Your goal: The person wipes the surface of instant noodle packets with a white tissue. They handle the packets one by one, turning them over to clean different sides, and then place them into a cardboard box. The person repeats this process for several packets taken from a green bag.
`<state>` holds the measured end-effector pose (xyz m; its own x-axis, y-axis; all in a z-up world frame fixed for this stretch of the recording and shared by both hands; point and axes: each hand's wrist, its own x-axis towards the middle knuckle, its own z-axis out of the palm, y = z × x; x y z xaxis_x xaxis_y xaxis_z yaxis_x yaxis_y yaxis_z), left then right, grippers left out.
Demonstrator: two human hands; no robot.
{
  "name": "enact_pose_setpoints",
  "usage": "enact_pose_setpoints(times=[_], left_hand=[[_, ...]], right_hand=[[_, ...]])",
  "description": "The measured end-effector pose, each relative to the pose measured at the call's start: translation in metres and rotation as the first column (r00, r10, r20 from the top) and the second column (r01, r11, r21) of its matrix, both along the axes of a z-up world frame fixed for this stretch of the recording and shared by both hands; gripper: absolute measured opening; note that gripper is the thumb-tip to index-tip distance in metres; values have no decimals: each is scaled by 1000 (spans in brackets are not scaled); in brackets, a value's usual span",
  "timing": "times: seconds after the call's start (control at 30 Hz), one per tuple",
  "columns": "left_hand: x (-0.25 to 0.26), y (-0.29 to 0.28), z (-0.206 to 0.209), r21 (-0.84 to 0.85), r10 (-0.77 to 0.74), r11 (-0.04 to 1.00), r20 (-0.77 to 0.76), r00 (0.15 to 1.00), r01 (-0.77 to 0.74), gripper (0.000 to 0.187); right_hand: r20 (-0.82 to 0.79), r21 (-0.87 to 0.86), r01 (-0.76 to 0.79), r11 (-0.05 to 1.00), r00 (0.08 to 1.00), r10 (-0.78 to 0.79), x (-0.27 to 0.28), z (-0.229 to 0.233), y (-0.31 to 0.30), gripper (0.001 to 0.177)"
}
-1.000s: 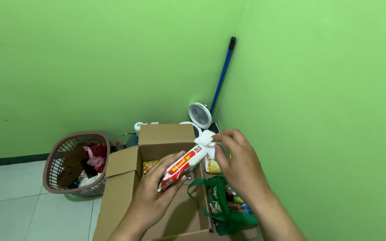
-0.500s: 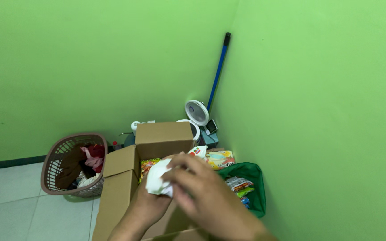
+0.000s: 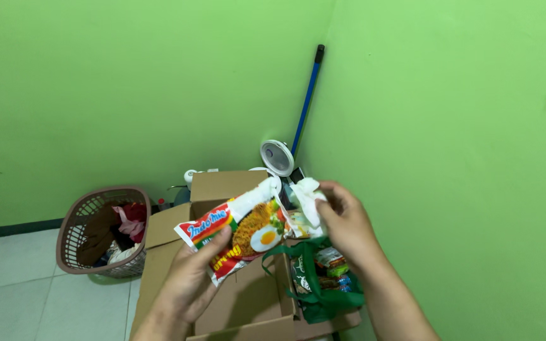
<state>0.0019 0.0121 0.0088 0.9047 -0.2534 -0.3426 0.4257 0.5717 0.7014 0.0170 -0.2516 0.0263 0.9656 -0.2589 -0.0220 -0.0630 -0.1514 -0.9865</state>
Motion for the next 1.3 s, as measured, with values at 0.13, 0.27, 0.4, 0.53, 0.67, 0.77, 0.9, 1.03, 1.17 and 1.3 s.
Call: enact_pose_setpoints(times=[0.13,0.27,0.4,0.53,0.67,0.77,0.9,1.03,1.17,1.3], left_hand=[[2,-4,5,-318,-16,947,72,997,38,47],[6,-12,3,-397,-19,917,31,999,30,47],[3,-21,0,-344,-39,938,6,999,39,48],[0,-26,-1,-253,-20,967,-36,999,10,49],[3,-21,-2,-138,-74,988,-44,996,68,55],[7,-19,-4,85,-50,995,-82,995,57,61],[-4,-24,6,312,16,950,-54,998,1,77],[-14,-37,21,8,-12,1000,130,991,11,81],[-12,-38,31,-117,14,993,161,987,5,85],[-8,-37,31,-220,44,975,49,998,-32,89]], right_hand=[[-160,637,-66,768,963,216,-8,-16,6,41],[-99,793,-141,592,930,354,-27,1,27,53],[-59,709,-275,650,895,443,-31,8,47,50],[-49,710,-237,663,923,383,-30,8,55,48],[-60,644,-164,748,963,263,-31,13,57,45],[-14,445,-108,889,992,128,-30,18,59,42],[192,50,-26,998,981,16,-36,20,66,40],[529,-493,153,857,834,156,-44,20,69,52],[522,-663,177,728,806,280,-49,19,75,61],[465,-725,68,685,783,413,-54,22,76,63]])
